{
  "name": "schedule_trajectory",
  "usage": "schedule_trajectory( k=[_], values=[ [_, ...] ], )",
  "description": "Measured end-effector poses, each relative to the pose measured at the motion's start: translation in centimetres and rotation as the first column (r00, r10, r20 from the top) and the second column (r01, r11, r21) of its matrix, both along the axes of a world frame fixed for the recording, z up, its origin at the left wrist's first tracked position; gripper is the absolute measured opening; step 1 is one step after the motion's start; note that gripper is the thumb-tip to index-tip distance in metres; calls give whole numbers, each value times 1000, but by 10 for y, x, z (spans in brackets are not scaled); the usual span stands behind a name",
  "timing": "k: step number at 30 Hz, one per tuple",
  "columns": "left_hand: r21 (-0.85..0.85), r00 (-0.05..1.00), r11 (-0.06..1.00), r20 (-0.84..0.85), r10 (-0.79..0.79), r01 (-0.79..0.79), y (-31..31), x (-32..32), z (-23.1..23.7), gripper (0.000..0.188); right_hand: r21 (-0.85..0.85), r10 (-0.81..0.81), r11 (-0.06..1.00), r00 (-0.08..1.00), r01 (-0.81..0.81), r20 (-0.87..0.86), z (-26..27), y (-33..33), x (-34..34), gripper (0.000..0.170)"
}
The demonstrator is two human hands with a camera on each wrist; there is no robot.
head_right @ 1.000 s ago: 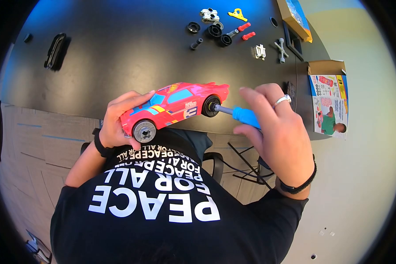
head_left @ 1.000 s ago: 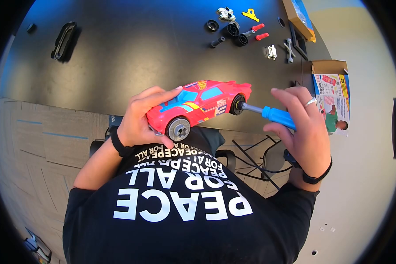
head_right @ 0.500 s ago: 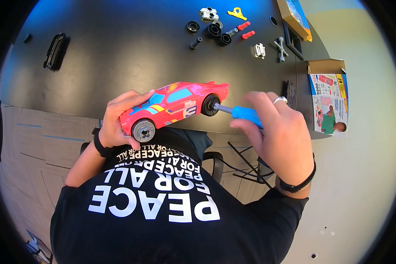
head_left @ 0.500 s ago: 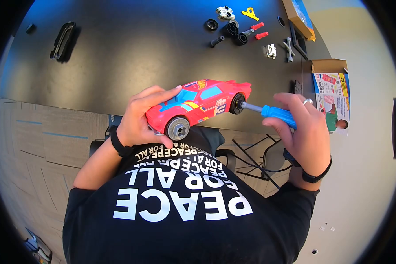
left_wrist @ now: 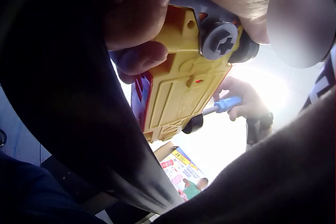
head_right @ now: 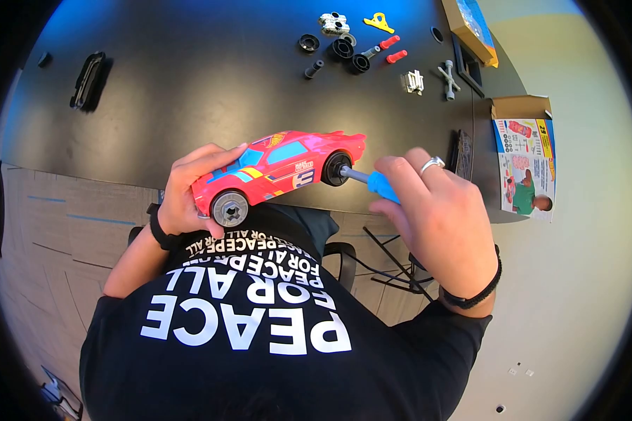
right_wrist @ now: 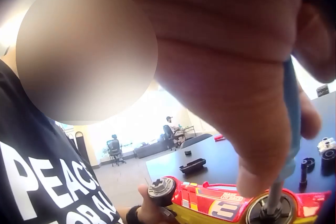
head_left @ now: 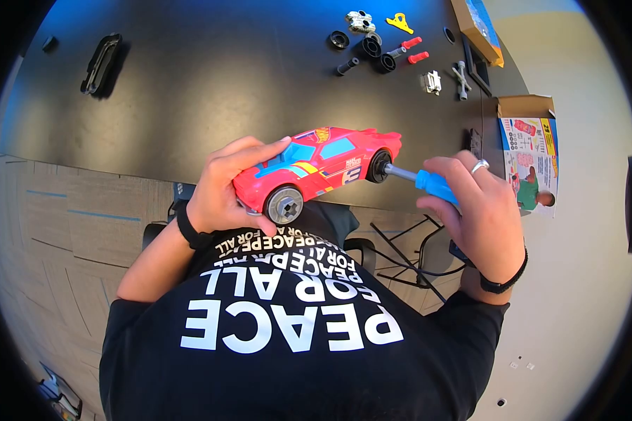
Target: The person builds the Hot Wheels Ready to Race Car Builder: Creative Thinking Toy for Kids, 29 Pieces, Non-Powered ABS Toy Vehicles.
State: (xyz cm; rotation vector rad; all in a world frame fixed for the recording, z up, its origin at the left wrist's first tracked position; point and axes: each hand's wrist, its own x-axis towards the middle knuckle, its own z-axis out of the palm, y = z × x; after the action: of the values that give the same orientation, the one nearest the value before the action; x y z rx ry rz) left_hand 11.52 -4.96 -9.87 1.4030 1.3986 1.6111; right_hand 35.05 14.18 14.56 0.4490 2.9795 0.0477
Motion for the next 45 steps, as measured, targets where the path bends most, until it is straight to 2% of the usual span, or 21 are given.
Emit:
schedule_trajectory(
  k=[4, 6, 7, 9, 10, 11, 13, 14, 20, 22, 25, 27, 28, 30, 31, 33, 34, 36, 40, 45],
  values=[
    [0, 1000, 1000, -11, 0, 0, 0, -1, 0, 137, 5, -34, 999, 999, 34, 24, 5, 3, 0, 44],
    [-7, 1000, 1000, -9, 0, 0, -1, -1, 0, 136, 42, 136, 990, 982, -131, -130, 11, 4, -1, 38],
    [-13, 1000, 1000, -7, -6, 6, -1, -1, 0, 136, 40, 138, 990, 982, -133, -130, 11, 0, -3, 38],
    [-13, 1000, 1000, -10, -8, 7, -1, -2, 0, 136, -23, 250, 960, 890, -279, -381, 10, -11, -9, 33],
    [-9, 1000, 1000, -13, -11, 11, -1, -2, 0, 136, -17, 365, 914, 840, -405, -402, 10, -12, -11, 36],
    [-9, 1000, 1000, -16, -15, 15, -1, -2, 0, 136, -17, 361, 916, 840, -402, -404, 11, -17, -16, 36],
    [-10, 1000, 1000, 12, -5, 6, 0, 0, 0, 136, -32, 495, 835, 777, -549, -389, 12, -27, -29, 36],
    [-11, 1000, 1000, 12, -5, 5, 0, 0, 0, 136, -6, 541, 796, 715, -606, -443, 3, -25, -34, 36],
    [-6, 1000, 1000, -4, 3, -3, -1, -2, -1, 136, 75, 599, 749, 624, -658, -502, -13, -34, -56, 32],
    [53, 1000, 998, -2, -22, 22, 0, -4, -3, 122, 70, 612, 733, 611, -677, -502, -12, -37, -59, 32],
    [56, 999, 998, 12, -32, 31, 0, -4, -3, 121, 58, 624, 726, 621, -685, -474, -9, -43, -61, 33],
    [65, 1000, 998, 2, -28, 27, 0, -4, -4, 120, 157, 649, 745, 649, -649, -397, -5, -49, -60, 32],
    [74, 1000, 997, -11, -23, 24, 0, -4, -3, 120, 154, 650, 744, 649, -651, -396, -3, -50, -59, 32],
    [70, 1000, 997, -6, -22, 23, 0, -4, -5, 120, -20, 598, 782, 759, -623, -259, 1, -51, -58, 30],
    [67, 1000, 997, -3, -22, 22, 0, -4, -5, 120, -21, 600, 780, 757, -626, -260, -1, -50, -59, 30],
    [64, 1000, 998, -8, -25, 25, -1, -4, -5, 121, 28, 629, 774, 762, -633, -156, -6, -47, -60, 31],
    [63, 999, 998, -13, -29, 30, -1, -5, -5, 121, 27, 630, 773, 761, -634, -156, -6, -47, -60, 31],
    [70, 1000, 997, -9, -23, 24, 0, -4, -4, 121, 76, 658, 737, 688, -671, -307, -7, -44, -59, 31],
    [57, 999, 998, 11, -37, 37, -1, -4, -1, 121, 104, 644, 743, 664, -661, -381, 1, -50, -57, 32],
    [49, 999, 998, 7, -49, 49, 0, -5, -2, 122, 86, 641, 740, 661, -667, -391, -10, -51, -61, 31]
  ],
)
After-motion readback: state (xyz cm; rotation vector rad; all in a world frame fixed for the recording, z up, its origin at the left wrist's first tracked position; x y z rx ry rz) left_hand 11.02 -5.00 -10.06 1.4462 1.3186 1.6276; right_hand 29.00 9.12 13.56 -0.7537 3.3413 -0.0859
